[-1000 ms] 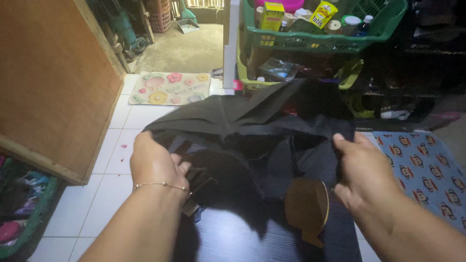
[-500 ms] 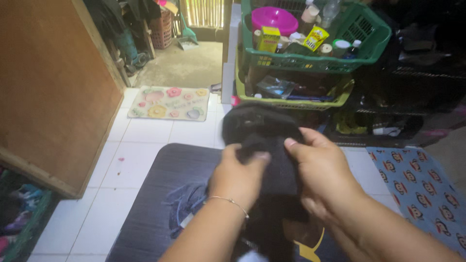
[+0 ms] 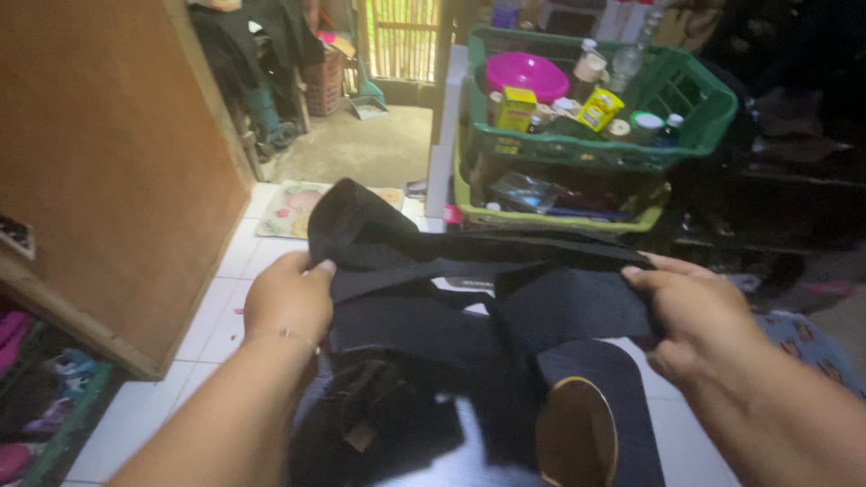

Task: The person retrieves a blue box and places it aside, then picks up a dark cap and a small mirror before folding a black garment on a mat. They continue to fold and handle various items from a green basket, including a white cloth and a small box, placing them back into the basket.

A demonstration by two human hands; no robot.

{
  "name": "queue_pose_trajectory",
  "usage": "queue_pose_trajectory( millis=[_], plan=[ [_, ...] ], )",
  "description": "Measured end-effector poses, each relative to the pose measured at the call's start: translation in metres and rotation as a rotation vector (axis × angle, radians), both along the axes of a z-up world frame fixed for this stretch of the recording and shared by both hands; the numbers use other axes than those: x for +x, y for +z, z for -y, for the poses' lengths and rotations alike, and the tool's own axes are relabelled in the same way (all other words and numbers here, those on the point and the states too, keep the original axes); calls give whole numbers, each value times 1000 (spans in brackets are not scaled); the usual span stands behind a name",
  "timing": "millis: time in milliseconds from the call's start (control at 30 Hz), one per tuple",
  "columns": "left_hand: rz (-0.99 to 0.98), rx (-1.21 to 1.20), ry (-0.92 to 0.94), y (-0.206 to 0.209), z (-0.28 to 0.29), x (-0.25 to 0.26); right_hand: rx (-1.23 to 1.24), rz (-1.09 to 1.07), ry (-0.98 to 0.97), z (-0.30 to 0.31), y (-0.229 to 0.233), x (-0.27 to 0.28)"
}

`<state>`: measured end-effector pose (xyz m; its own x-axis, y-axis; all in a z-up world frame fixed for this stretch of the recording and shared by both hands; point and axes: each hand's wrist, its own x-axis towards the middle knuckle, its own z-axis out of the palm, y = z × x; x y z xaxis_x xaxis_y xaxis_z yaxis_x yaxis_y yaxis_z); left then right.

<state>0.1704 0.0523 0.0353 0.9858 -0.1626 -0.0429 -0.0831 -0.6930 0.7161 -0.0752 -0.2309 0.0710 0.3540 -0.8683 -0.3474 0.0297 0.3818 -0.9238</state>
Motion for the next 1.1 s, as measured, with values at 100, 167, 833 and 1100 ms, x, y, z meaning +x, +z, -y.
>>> queue_pose_trajectory(
  millis=[100,167,833,1100],
  plan=[
    [53,-2,-73,13,-14,27,11,-144,52,17,8,6],
    [50,-53,-85,13,-21,48,16,-164,37,26,12,10],
    [-916,-701,-378,67,41,-2,-53,118,384,-94,90,111],
    [-1241,-1304,-323,95,48,35,-181,-351,479,-130,52,93]
  ],
)
